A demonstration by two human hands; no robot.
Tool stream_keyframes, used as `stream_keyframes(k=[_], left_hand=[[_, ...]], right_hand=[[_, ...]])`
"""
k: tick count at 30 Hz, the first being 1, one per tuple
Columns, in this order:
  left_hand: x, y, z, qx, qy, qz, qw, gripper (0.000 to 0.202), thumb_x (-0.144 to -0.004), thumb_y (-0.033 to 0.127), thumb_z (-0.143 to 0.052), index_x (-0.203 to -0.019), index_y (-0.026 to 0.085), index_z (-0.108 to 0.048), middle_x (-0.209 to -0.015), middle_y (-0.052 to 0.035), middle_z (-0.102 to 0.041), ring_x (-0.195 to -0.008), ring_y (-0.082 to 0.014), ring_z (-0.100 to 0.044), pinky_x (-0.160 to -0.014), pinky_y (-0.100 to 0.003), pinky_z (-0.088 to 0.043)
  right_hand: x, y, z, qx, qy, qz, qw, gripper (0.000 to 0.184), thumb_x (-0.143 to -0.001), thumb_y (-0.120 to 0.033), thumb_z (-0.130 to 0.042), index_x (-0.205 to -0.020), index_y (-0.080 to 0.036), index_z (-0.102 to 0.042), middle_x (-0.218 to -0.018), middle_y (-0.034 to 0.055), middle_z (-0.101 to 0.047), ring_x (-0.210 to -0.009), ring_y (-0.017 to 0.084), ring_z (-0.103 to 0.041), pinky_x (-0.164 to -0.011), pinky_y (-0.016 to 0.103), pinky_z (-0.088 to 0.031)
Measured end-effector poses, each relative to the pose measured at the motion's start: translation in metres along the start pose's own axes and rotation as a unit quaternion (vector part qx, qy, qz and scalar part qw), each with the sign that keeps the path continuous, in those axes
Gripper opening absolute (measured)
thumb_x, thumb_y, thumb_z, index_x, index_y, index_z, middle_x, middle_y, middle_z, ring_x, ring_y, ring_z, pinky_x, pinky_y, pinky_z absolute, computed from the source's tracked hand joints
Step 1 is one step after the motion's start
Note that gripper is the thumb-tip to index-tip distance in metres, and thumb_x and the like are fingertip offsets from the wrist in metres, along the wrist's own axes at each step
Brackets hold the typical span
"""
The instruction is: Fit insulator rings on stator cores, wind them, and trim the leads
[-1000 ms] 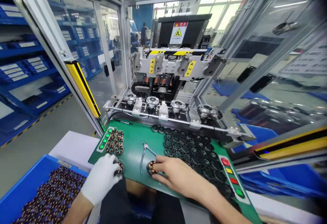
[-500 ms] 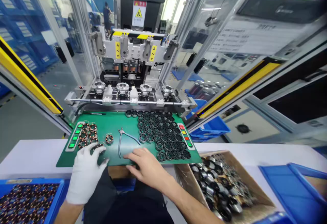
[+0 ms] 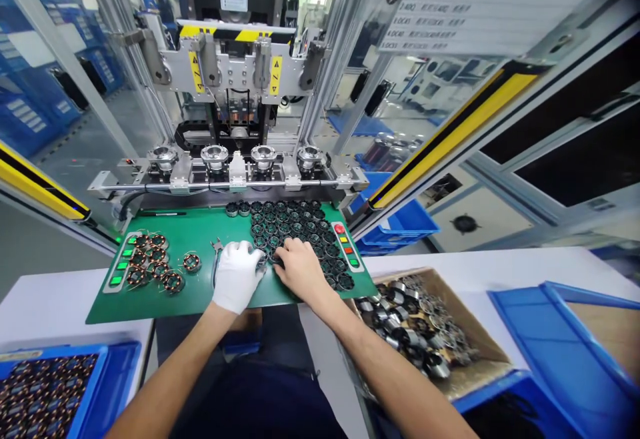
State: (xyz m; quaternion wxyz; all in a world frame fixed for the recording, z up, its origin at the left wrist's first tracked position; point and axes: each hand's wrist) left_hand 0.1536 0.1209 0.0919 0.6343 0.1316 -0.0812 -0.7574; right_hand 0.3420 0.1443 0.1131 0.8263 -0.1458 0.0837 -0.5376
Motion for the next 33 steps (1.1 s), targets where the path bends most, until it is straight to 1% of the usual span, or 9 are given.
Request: stream_keyframes(k=[5, 9, 11, 14, 18, 20, 23, 26, 33], left_hand=[[0.007, 0.0, 0.008, 0.091, 0.025, 0.02, 0.995, 0.004, -0.102, 0.024, -0.079, -0.099, 0.022, -0.081, -0.138, -0.0168, -0.077, -0.134, -0.0402, -0.067, -0.118, -0.058, -0.054], [0.041, 0.001, 0.037, 0.231, 0.065, 0.05, 0.97, 0.014, -0.107, 0.032, -0.072, -0.119, 0.024, -0.068, -0.129, -0.0085, -0.079, -0.115, -0.0234, -0.079, -0.103, -0.038, -0.067], [0.06, 0.005, 0.056, 0.374, 0.099, 0.08, 0.919, 0.039, -0.099, 0.036, -0.077, -0.133, 0.026, -0.061, -0.131, -0.0082, -0.08, -0.113, -0.0224, -0.083, -0.097, -0.035, -0.071], [0.082, 0.012, 0.084, 0.538, 0.105, 0.138, 0.825, 0.063, -0.078, 0.032, -0.086, -0.138, 0.027, -0.067, -0.134, -0.0102, -0.082, -0.122, -0.0291, -0.084, -0.104, -0.041, -0.072], [0.1, 0.015, 0.101, 0.569, 0.09, 0.169, 0.8, 0.047, -0.069, 0.028, -0.092, -0.114, 0.026, -0.08, -0.122, -0.0085, -0.087, -0.117, -0.0323, -0.086, -0.106, -0.044, -0.073], [0.108, 0.01, 0.101, 0.56, 0.116, 0.168, 0.803, 0.042, -0.071, 0.032, -0.097, -0.11, 0.026, -0.081, -0.122, -0.0089, -0.088, -0.118, -0.033, -0.085, -0.105, -0.044, -0.073], [0.123, -0.005, 0.096, 0.477, 0.155, 0.183, 0.845, 0.043, -0.077, 0.035, -0.096, -0.117, 0.025, -0.083, -0.124, -0.0089, -0.088, -0.117, -0.0315, -0.086, -0.106, -0.044, -0.074], [0.143, -0.033, 0.087, 0.371, 0.16, 0.203, 0.892, 0.042, -0.081, 0.039, -0.092, -0.12, 0.024, -0.084, -0.119, -0.0081, -0.09, -0.108, -0.0298, -0.088, -0.106, -0.044, -0.073], [0.187, -0.099, 0.071, 0.27, 0.144, 0.319, 0.897, 0.062, -0.083, 0.057, -0.091, -0.134, 0.024, -0.085, -0.123, -0.0076, -0.091, -0.108, -0.0328, -0.088, -0.107, -0.047, -0.071]], right_hand=[[0.008, 0.007, 0.009, -0.089, 0.043, 0.023, 0.995, 0.007, -0.101, -0.016, -0.078, -0.096, -0.02, -0.076, -0.123, 0.0154, -0.072, -0.121, 0.032, -0.064, -0.107, 0.046, -0.053], [0.039, 0.0, 0.033, -0.224, 0.087, 0.043, 0.97, 0.011, -0.108, -0.031, -0.078, -0.109, -0.023, -0.07, -0.134, 0.012, -0.075, -0.099, 0.021, -0.072, -0.09, 0.037, -0.063], [0.055, -0.014, 0.045, -0.38, 0.095, 0.042, 0.919, 0.028, -0.107, -0.04, -0.082, -0.126, -0.026, -0.066, -0.136, 0.0098, -0.078, -0.084, 0.016, -0.072, -0.077, 0.031, -0.064], [0.07, -0.04, 0.058, -0.587, 0.067, 0.044, 0.805, 0.049, -0.099, -0.041, -0.094, -0.138, -0.03, -0.066, -0.135, 0.0091, -0.081, -0.088, 0.015, -0.078, -0.075, 0.027, -0.066], [0.076, -0.068, 0.061, -0.655, 0.069, 0.071, 0.749, 0.036, -0.095, -0.046, -0.1, -0.121, -0.031, -0.079, -0.125, 0.006, -0.084, -0.094, 0.017, -0.081, -0.076, 0.027, -0.066], [0.077, -0.074, 0.056, -0.641, 0.094, 0.066, 0.759, 0.034, -0.095, -0.048, -0.1, -0.121, -0.034, -0.083, -0.125, 0.0065, -0.084, -0.098, 0.02, -0.082, -0.075, 0.028, -0.066], [0.08, -0.076, 0.04, -0.543, 0.13, 0.037, 0.829, 0.044, -0.094, -0.041, -0.1, -0.133, -0.032, -0.082, -0.116, 0.0072, -0.084, -0.086, 0.019, -0.08, -0.07, 0.029, -0.066], [0.081, -0.074, 0.018, -0.429, 0.159, 0.041, 0.888, 0.037, -0.094, -0.029, -0.097, -0.128, -0.029, -0.082, -0.094, -0.0005, -0.076, -0.064, 0.013, -0.07, -0.066, 0.029, -0.063], [0.077, -0.07, -0.021, -0.363, 0.169, 0.085, 0.912, 0.035, -0.099, -0.019, -0.089, -0.132, -0.026, -0.08, -0.091, -0.0029, -0.071, -0.063, 0.012, -0.072, -0.064, 0.024, -0.064]])
Point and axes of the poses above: each hand's wrist, its own x-axis away from the middle knuckle, its own z-axis out of the back of the hand, y = z × x
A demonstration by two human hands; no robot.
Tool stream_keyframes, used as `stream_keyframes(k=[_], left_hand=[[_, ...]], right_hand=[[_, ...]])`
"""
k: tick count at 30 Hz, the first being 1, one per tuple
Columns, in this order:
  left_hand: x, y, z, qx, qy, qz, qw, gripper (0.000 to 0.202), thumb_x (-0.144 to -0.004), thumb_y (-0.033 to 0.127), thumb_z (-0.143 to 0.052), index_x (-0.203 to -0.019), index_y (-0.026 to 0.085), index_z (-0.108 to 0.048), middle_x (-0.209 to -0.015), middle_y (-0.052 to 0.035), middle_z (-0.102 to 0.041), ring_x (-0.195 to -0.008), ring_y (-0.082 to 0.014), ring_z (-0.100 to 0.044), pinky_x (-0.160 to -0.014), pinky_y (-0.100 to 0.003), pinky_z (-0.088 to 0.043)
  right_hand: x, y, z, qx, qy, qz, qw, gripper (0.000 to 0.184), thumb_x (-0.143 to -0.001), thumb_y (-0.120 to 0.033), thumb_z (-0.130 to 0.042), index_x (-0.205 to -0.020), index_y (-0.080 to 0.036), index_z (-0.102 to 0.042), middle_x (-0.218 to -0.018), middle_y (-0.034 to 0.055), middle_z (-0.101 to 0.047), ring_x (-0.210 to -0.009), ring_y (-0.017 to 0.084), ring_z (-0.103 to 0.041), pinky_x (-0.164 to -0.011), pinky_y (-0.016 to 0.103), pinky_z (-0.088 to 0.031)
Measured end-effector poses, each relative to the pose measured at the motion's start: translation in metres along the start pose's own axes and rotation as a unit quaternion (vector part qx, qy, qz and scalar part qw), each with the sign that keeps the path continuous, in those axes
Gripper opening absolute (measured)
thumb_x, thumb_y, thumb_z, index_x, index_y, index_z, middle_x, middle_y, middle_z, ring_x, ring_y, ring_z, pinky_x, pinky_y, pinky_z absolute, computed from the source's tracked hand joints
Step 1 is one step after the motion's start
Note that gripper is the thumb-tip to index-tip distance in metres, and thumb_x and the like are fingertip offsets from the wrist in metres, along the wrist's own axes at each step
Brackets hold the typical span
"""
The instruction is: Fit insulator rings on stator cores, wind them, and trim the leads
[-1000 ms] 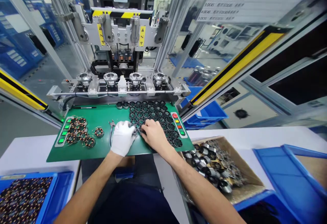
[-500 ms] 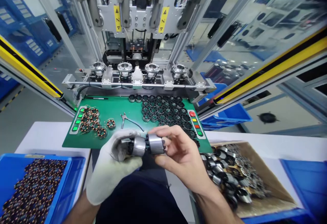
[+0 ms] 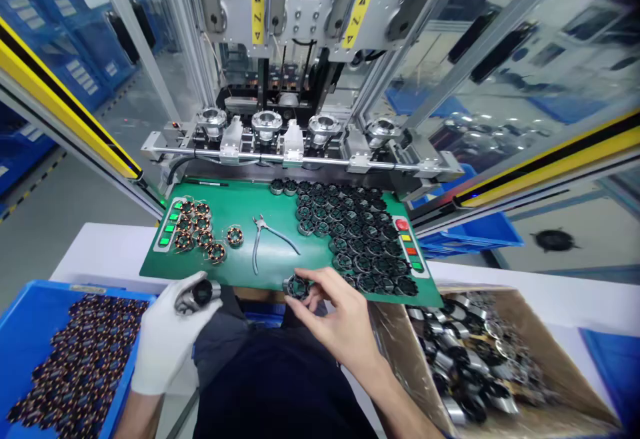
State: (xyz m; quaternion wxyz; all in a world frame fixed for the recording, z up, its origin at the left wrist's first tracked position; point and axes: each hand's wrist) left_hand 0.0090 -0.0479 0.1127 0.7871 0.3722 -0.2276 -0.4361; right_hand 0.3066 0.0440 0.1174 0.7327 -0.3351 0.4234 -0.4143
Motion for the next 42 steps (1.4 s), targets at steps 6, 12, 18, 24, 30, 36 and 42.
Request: stream_keyframes(k=[6, 12, 18, 24, 30, 36, 42], left_hand=[[-0.009, 0.007, -0.031, -0.096, 0.006, -0.126, 0.987, 0.039, -0.094, 0.042, -0.09, -0.129, 0.028, -0.086, -0.122, -0.0053, -0.088, -0.11, -0.0285, -0.087, -0.105, -0.037, -0.068], [-0.019, 0.0, -0.06, -0.102, -0.028, -0.109, 0.988, 0.037, -0.092, 0.032, -0.088, -0.128, 0.027, -0.085, -0.12, -0.008, -0.085, -0.113, -0.0339, -0.086, -0.104, -0.043, -0.069], [-0.014, -0.003, -0.058, 0.006, -0.046, -0.082, 0.996, 0.037, -0.091, 0.037, -0.086, -0.125, 0.026, -0.077, -0.124, -0.0084, -0.085, -0.117, -0.0316, -0.085, -0.108, -0.045, -0.068], [-0.001, 0.01, -0.058, 0.139, -0.06, -0.07, 0.986, 0.038, -0.098, 0.035, -0.077, -0.134, 0.027, -0.069, -0.135, -0.0079, -0.082, -0.128, -0.0242, -0.081, -0.116, -0.041, -0.065], [-0.009, 0.014, -0.051, 0.137, -0.078, -0.078, 0.984, 0.034, -0.095, 0.03, -0.084, -0.127, 0.026, -0.074, -0.139, -0.0079, -0.083, -0.131, -0.0284, -0.081, -0.12, -0.047, -0.063], [-0.017, -0.002, -0.066, -0.091, -0.011, -0.2, 0.976, 0.048, -0.096, 0.028, -0.09, -0.142, 0.028, -0.079, -0.133, -0.0091, -0.085, -0.127, -0.0337, -0.078, -0.116, -0.05, -0.064], [-0.013, -0.01, -0.069, -0.139, -0.005, -0.22, 0.965, 0.039, -0.097, 0.031, -0.09, -0.135, 0.027, -0.082, -0.121, -0.0084, -0.086, -0.114, -0.0335, -0.079, -0.104, -0.047, -0.066]], right_hand=[[-0.009, 0.028, -0.02, 0.031, -0.001, -0.003, 1.0, 0.027, -0.103, -0.027, -0.086, -0.13, -0.024, -0.08, -0.09, -0.001, -0.07, -0.063, 0.014, -0.07, -0.066, 0.029, -0.066], [-0.01, 0.051, -0.034, 0.044, -0.017, -0.035, 0.998, 0.023, -0.102, -0.034, -0.085, -0.122, -0.023, -0.082, -0.086, 0.0007, -0.069, -0.06, 0.016, -0.067, -0.061, 0.031, -0.062], [-0.007, 0.054, -0.031, 0.043, -0.019, -0.07, 0.996, 0.025, -0.093, -0.035, -0.09, -0.112, -0.023, -0.08, -0.083, 0.0006, -0.071, -0.072, 0.021, -0.072, -0.074, 0.036, -0.063], [-0.006, 0.05, -0.027, -0.006, -0.03, -0.098, 0.995, 0.029, -0.1, -0.042, -0.083, -0.12, -0.023, -0.072, -0.101, 0.0043, -0.08, -0.078, 0.02, -0.079, -0.074, 0.033, -0.068], [-0.01, 0.04, -0.016, 0.015, -0.063, -0.059, 0.996, 0.01, -0.098, -0.033, -0.086, -0.099, -0.025, -0.079, -0.093, 0.0021, -0.079, -0.082, 0.021, -0.074, -0.078, 0.035, -0.061], [-0.007, 0.043, -0.021, 0.047, -0.042, -0.018, 0.998, 0.033, -0.099, -0.032, -0.088, -0.13, -0.025, -0.08, -0.115, 0.0083, -0.084, -0.105, 0.028, -0.077, -0.093, 0.042, -0.064], [-0.004, 0.056, -0.04, 0.076, -0.04, 0.003, 0.996, 0.025, -0.102, -0.03, -0.086, -0.125, -0.023, -0.08, -0.103, 0.0085, -0.081, -0.093, 0.028, -0.076, -0.085, 0.042, -0.064]])
Point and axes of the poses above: each hand's wrist, its own x-axis away from the middle knuckle, its own z-axis out of the back of the hand, y = z × x
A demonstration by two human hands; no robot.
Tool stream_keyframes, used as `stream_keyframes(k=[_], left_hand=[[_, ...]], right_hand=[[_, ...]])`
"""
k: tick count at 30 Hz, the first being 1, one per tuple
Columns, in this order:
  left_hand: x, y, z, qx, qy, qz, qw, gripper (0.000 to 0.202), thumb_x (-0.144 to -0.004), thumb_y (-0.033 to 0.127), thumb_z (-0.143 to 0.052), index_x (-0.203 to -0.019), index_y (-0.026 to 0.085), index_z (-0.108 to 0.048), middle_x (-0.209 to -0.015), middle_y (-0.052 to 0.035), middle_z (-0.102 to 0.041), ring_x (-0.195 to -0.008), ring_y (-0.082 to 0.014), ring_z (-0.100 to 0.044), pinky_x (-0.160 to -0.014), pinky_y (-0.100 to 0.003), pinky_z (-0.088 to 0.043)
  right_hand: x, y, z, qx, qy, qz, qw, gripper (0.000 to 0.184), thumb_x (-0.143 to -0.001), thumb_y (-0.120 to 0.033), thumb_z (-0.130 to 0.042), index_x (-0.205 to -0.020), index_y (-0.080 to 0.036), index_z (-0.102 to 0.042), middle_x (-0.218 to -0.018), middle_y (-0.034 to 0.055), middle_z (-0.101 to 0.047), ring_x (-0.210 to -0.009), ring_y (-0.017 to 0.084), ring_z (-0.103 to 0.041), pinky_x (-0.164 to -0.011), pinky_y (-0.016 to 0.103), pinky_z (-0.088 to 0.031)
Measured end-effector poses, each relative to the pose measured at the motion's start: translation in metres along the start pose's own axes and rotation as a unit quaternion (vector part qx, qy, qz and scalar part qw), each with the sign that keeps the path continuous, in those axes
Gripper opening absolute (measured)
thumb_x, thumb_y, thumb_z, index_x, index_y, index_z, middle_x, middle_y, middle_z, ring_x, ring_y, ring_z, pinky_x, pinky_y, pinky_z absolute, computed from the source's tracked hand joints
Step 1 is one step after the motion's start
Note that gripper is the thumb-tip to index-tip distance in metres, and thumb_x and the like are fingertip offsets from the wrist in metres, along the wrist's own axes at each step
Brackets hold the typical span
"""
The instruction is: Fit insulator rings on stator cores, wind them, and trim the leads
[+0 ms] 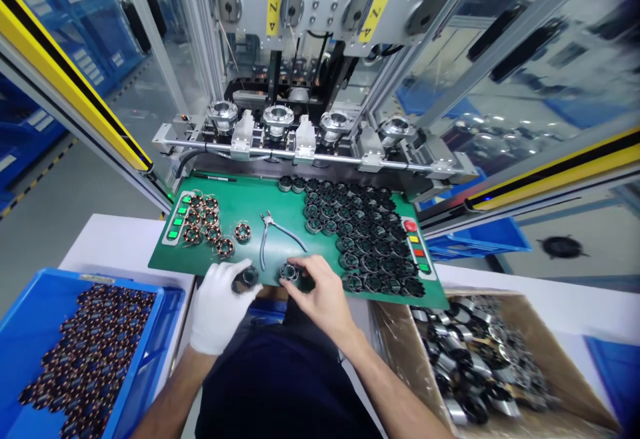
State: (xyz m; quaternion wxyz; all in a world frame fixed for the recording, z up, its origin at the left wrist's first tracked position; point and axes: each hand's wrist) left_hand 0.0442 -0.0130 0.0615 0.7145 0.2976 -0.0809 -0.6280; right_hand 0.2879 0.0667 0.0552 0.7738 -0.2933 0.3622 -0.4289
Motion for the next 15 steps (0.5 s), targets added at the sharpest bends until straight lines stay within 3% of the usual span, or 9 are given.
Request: stream_keyframes(k=[4, 7, 9, 11, 13, 15], left_hand=[[0.002, -0.002, 0.003, 0.001, 0.003, 0.013, 1.0, 0.034, -0.097, 0.033, -0.087, -0.13, 0.027, -0.084, -0.112, -0.0076, -0.087, -0.108, -0.0336, -0.083, -0.098, -0.046, -0.069], [-0.01, 0.003, 0.008, 0.067, -0.022, 0.027, 0.997, 0.033, -0.094, 0.034, -0.087, -0.126, 0.03, -0.084, -0.112, -0.0048, -0.088, -0.104, -0.0314, -0.087, -0.095, -0.044, -0.072], [-0.029, 0.012, 0.017, 0.163, -0.048, 0.067, 0.983, 0.035, -0.091, 0.038, -0.088, -0.126, 0.031, -0.083, -0.115, -0.0031, -0.09, -0.104, -0.0301, -0.089, -0.096, -0.044, -0.073], [-0.059, 0.028, 0.03, 0.254, -0.077, 0.098, 0.959, 0.041, -0.087, 0.041, -0.091, -0.125, 0.03, -0.081, -0.117, -0.0029, -0.091, -0.102, -0.0301, -0.09, -0.095, -0.044, -0.075], [-0.102, 0.048, 0.044, 0.296, -0.105, 0.09, 0.945, 0.048, -0.084, 0.043, -0.092, -0.129, 0.029, -0.08, -0.114, -0.0034, -0.092, -0.098, -0.0297, -0.09, -0.09, -0.042, -0.075], [-0.154, 0.075, 0.055, 0.271, -0.118, 0.046, 0.954, 0.054, -0.085, 0.045, -0.09, -0.135, 0.027, -0.079, -0.106, -0.0032, -0.091, -0.088, -0.0279, -0.087, -0.083, -0.04, -0.072]], right_hand=[[-0.002, -0.007, -0.001, 0.013, -0.005, 0.021, 1.0, 0.025, -0.099, -0.026, -0.087, -0.123, -0.024, -0.079, -0.102, 0.0074, -0.082, -0.089, 0.027, -0.077, -0.08, 0.039, -0.066], [-0.017, -0.013, 0.019, 0.025, -0.019, 0.038, 0.999, 0.026, -0.093, -0.024, -0.092, -0.116, -0.026, -0.08, -0.096, 0.0041, -0.083, -0.08, 0.024, -0.078, -0.073, 0.037, -0.066], [-0.038, -0.013, 0.05, 0.037, -0.018, 0.048, 0.998, 0.028, -0.093, -0.027, -0.092, -0.119, -0.027, -0.081, -0.098, 0.0034, -0.084, -0.083, 0.024, -0.08, -0.076, 0.037, -0.068], [-0.069, -0.009, 0.094, 0.057, -0.001, 0.052, 0.997, 0.028, -0.096, -0.029, -0.089, -0.124, -0.027, -0.082, -0.106, 0.005, -0.086, -0.091, 0.025, -0.082, -0.084, 0.04, -0.07], [-0.111, 0.001, 0.144, 0.088, 0.028, 0.047, 0.995, 0.03, -0.096, -0.032, -0.087, -0.125, -0.025, -0.083, -0.111, 0.007, -0.087, -0.094, 0.027, -0.082, -0.089, 0.044, -0.07], [-0.159, 0.016, 0.192, 0.12, 0.053, 0.039, 0.991, 0.035, -0.091, -0.031, -0.089, -0.124, -0.021, -0.083, -0.112, 0.0086, -0.088, -0.09, 0.026, -0.083, -0.089, 0.045, -0.071]])
Point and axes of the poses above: each hand's wrist, its own x-axis away from the middle knuckle, its own z-axis out of the back of the hand, y = z × x
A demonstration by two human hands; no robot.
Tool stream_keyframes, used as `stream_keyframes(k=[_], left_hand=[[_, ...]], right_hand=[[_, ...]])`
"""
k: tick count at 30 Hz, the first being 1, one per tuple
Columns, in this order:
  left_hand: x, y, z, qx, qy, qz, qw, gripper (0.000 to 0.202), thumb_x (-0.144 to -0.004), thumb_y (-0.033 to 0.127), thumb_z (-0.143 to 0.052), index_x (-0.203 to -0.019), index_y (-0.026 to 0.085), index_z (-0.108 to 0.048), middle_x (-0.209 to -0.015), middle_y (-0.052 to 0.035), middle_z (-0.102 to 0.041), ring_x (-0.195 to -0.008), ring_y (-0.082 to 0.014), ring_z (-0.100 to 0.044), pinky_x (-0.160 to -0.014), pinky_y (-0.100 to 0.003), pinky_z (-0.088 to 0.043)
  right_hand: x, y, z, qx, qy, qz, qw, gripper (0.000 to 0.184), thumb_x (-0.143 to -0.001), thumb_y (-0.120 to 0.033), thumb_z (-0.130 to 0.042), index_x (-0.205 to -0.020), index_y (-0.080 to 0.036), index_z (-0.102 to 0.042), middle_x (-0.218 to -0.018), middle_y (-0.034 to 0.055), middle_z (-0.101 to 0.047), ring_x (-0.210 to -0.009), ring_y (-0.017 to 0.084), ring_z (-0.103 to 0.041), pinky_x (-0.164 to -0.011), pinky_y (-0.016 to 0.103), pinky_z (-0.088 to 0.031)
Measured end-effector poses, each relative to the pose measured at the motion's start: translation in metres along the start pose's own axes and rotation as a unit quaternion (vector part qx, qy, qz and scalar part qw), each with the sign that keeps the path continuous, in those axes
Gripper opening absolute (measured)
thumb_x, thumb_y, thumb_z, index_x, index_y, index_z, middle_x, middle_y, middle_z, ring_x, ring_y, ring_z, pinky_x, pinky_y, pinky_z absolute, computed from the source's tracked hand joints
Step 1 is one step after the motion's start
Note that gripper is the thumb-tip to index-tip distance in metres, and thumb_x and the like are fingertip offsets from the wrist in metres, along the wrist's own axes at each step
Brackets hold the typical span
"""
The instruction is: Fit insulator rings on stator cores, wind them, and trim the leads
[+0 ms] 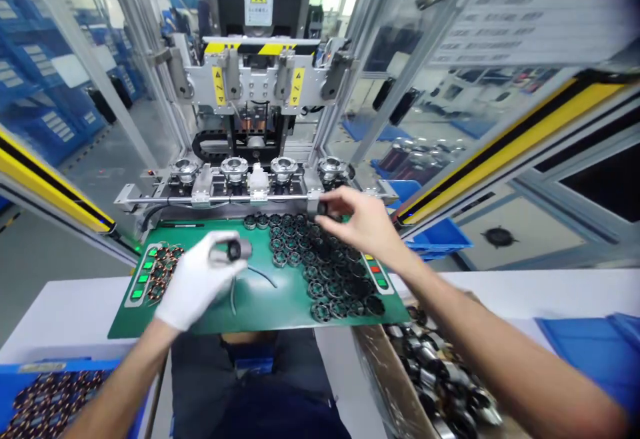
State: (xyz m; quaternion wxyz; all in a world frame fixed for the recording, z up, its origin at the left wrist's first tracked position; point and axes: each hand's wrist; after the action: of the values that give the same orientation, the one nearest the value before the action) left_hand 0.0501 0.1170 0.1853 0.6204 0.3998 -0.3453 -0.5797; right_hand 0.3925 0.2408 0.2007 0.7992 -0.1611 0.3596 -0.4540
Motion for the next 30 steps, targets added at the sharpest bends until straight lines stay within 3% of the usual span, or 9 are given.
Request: stream_keyframes(k=[3, 6, 9, 12, 18, 21, 25, 30], left_hand=[[-0.082, 0.055, -0.006, -0.12, 0.01, -0.104, 0.987, 0.06, -0.086, 0.047, -0.089, -0.141, 0.025, -0.079, -0.127, -0.0068, -0.089, -0.099, -0.028, -0.084, -0.097, -0.042, -0.069], [-0.165, 0.098, -0.032, -0.249, 0.02, -0.164, 0.954, 0.059, -0.091, 0.038, -0.087, -0.148, 0.025, -0.077, -0.135, -0.0076, -0.087, -0.117, -0.0302, -0.083, -0.111, -0.043, -0.063], [-0.232, 0.117, -0.065, -0.316, 0.011, -0.182, 0.931, 0.051, -0.089, 0.029, -0.087, -0.139, 0.024, -0.083, -0.14, -0.0086, -0.087, -0.129, -0.0318, -0.08, -0.116, -0.042, -0.06], [-0.275, 0.112, -0.089, -0.342, -0.007, -0.172, 0.924, 0.05, -0.085, 0.026, -0.089, -0.135, 0.023, -0.086, -0.134, -0.0103, -0.089, -0.126, -0.0331, -0.082, -0.114, -0.042, -0.062], [-0.306, 0.095, -0.094, -0.392, -0.038, -0.169, 0.904, 0.054, -0.085, 0.032, -0.088, -0.139, 0.024, -0.088, -0.145, -0.0119, -0.085, -0.134, -0.0364, -0.079, -0.121, -0.046, -0.059], [-0.311, 0.098, -0.091, -0.41, -0.059, -0.171, 0.894, 0.057, -0.084, 0.032, -0.087, -0.14, 0.025, -0.088, -0.145, -0.0095, -0.086, -0.135, -0.036, -0.079, -0.124, -0.045, -0.057], [-0.316, 0.105, -0.093, -0.437, -0.077, -0.172, 0.879, 0.059, -0.077, 0.031, -0.089, -0.136, 0.028, -0.091, -0.138, -0.0072, -0.088, -0.131, -0.038, -0.081, -0.116, -0.042, -0.06], [-0.324, 0.11, -0.092, -0.45, -0.103, -0.172, 0.87, 0.059, -0.078, 0.032, -0.089, -0.137, 0.026, -0.091, -0.142, -0.0113, -0.087, -0.134, -0.041, -0.08, -0.117, -0.046, -0.06]], right_hand=[[-0.075, 0.045, 0.04, 0.06, 0.019, -0.012, 0.998, 0.036, -0.086, -0.025, -0.088, -0.121, -0.016, -0.083, -0.115, 0.0118, -0.088, -0.087, 0.026, -0.083, -0.088, 0.045, -0.071], [-0.131, 0.085, 0.054, 0.122, 0.02, -0.015, 0.992, 0.034, -0.081, -0.015, -0.087, -0.115, -0.016, -0.085, -0.109, 0.0104, -0.089, -0.082, 0.024, -0.08, -0.094, 0.047, -0.069], [-0.162, 0.116, 0.052, 0.162, -0.006, -0.015, 0.987, 0.029, -0.076, -0.013, -0.092, -0.104, -0.016, -0.087, -0.099, 0.0071, -0.088, -0.077, 0.021, -0.077, -0.091, 0.043, -0.068], [-0.175, 0.138, 0.048, 0.179, -0.041, -0.003, 0.983, 0.029, -0.073, -0.012, -0.097, -0.101, -0.018, -0.089, -0.091, 0.0044, -0.086, -0.076, 0.02, -0.077, -0.088, 0.039, -0.067], [-0.194, 0.157, 0.057, 0.188, -0.124, 0.042, 0.973, 0.035, -0.076, -0.015, -0.101, -0.109, -0.022, -0.094, -0.088, 0.0016, -0.085, -0.084, 0.023, -0.082, -0.095, 0.041, -0.068], [-0.206, 0.16, 0.062, 0.189, -0.172, 0.058, 0.965, 0.035, -0.078, -0.021, -0.104, -0.112, -0.023, -0.094, -0.087, 0.0005, -0.085, -0.087, 0.024, -0.084, -0.096, 0.041, -0.067], [-0.218, 0.16, 0.062, 0.195, -0.208, 0.071, 0.956, 0.034, -0.076, -0.025, -0.108, -0.107, -0.022, -0.095, -0.085, 0.0007, -0.083, -0.088, 0.025, -0.084, -0.095, 0.042, -0.066], [-0.226, 0.162, 0.066, 0.198, -0.229, 0.07, 0.95, 0.037, -0.076, -0.023, -0.108, -0.111, -0.021, -0.095, -0.088, 0.0008, -0.084, -0.087, 0.024, -0.083, -0.094, 0.043, -0.067]])
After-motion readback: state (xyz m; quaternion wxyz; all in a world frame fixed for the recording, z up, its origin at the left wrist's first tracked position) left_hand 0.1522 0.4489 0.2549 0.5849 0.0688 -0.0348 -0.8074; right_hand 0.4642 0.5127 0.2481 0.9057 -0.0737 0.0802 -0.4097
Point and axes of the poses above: each hand's wrist, its own x-axis away from the middle knuckle, its own z-axis out of the back of the hand, y = z × x
